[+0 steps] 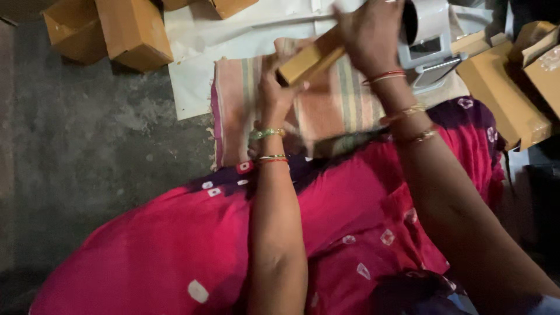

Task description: The person sits on the floor and seals a small cardboard box by folding its flaps and applying clear packing tape. They smooth the tape with their fingers and repeat the process on multiple boxes.

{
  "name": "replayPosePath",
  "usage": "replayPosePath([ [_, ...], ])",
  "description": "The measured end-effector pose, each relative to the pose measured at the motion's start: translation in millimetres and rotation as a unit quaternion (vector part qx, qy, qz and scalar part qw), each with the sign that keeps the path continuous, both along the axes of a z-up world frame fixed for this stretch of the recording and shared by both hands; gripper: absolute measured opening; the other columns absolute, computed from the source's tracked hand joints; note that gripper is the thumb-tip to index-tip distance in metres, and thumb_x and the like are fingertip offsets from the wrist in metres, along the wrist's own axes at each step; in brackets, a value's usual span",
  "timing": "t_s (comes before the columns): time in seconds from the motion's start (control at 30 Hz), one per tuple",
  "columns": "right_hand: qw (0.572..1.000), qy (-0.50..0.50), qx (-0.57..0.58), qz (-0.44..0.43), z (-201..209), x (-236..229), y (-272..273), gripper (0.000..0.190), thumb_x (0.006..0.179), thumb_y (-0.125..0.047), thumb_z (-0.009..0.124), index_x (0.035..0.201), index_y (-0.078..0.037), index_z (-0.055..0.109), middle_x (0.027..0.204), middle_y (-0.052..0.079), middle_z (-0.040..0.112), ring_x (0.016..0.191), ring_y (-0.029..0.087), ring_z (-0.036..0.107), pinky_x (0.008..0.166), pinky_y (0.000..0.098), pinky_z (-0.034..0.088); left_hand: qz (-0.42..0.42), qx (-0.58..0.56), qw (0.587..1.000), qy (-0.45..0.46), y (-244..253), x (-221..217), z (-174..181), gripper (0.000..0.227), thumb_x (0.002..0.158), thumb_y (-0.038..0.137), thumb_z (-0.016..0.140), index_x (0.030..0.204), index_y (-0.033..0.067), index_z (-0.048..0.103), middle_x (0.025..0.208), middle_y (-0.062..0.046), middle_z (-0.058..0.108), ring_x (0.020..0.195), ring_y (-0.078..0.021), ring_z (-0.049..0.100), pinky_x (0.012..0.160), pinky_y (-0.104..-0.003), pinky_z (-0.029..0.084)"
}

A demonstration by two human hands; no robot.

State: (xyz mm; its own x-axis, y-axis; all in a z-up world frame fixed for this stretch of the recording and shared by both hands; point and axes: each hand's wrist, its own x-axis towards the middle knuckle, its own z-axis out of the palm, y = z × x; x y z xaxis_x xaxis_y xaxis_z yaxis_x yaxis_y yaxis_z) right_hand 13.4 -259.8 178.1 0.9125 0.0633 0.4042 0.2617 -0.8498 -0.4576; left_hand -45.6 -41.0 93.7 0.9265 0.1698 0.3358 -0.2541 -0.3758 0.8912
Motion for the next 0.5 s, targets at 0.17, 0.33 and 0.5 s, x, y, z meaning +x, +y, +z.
replayPosePath([
  [0.17, 0.959, -0.058, -0.144, 0.237, -11, -39, 82, 0.079, 0.113, -0.061, 0.04, 0.17, -0.011, 0.018, 0.175, 0.022, 0.022, 0.16, 0.04, 0.008, 0.124, 0.0665, -0.001, 0.043, 0.121, 0.984, 0.124, -13, -2, -1, 0.02, 0.096, 0.016, 0.077, 0.112, 0.0045, 0.075, 0.109, -0.008, 0.08, 0.102, -0.0228, 0.076, 0.088, -0.035, 0.059],
  [0.33, 0.942, -0.017, -0.158, 0.295, -15, -30, 88, 0.075, 0.11, -0.055, 0.038, 0.169, -0.017, 0.013, 0.176, 0.014, 0.016, 0.161, 0.033, 0.004, 0.119, 0.0657, -0.008, 0.003, 0.063, 0.997, -0.049, -5, -9, 18, 0.061, 0.086, 0.018, 0.077, 0.138, -0.0042, 0.052, 0.121, -0.015, 0.066, 0.102, -0.0281, 0.067, 0.079, -0.037, 0.054],
  [0.5, 0.948, -0.028, -0.179, 0.261, -21, 26, 35, 0.053, 0.107, -0.054, 0.046, 0.144, -0.016, 0.041, 0.166, 0.019, 0.034, 0.151, 0.039, 0.028, 0.113, 0.0645, 0.014, 0.011, -0.006, 0.996, 0.087, -7, -3, 6, 0.05, 0.059, 0.015, 0.096, 0.101, -0.0009, 0.074, 0.095, -0.011, 0.079, 0.085, -0.0221, 0.076, 0.078, -0.035, 0.059],
])
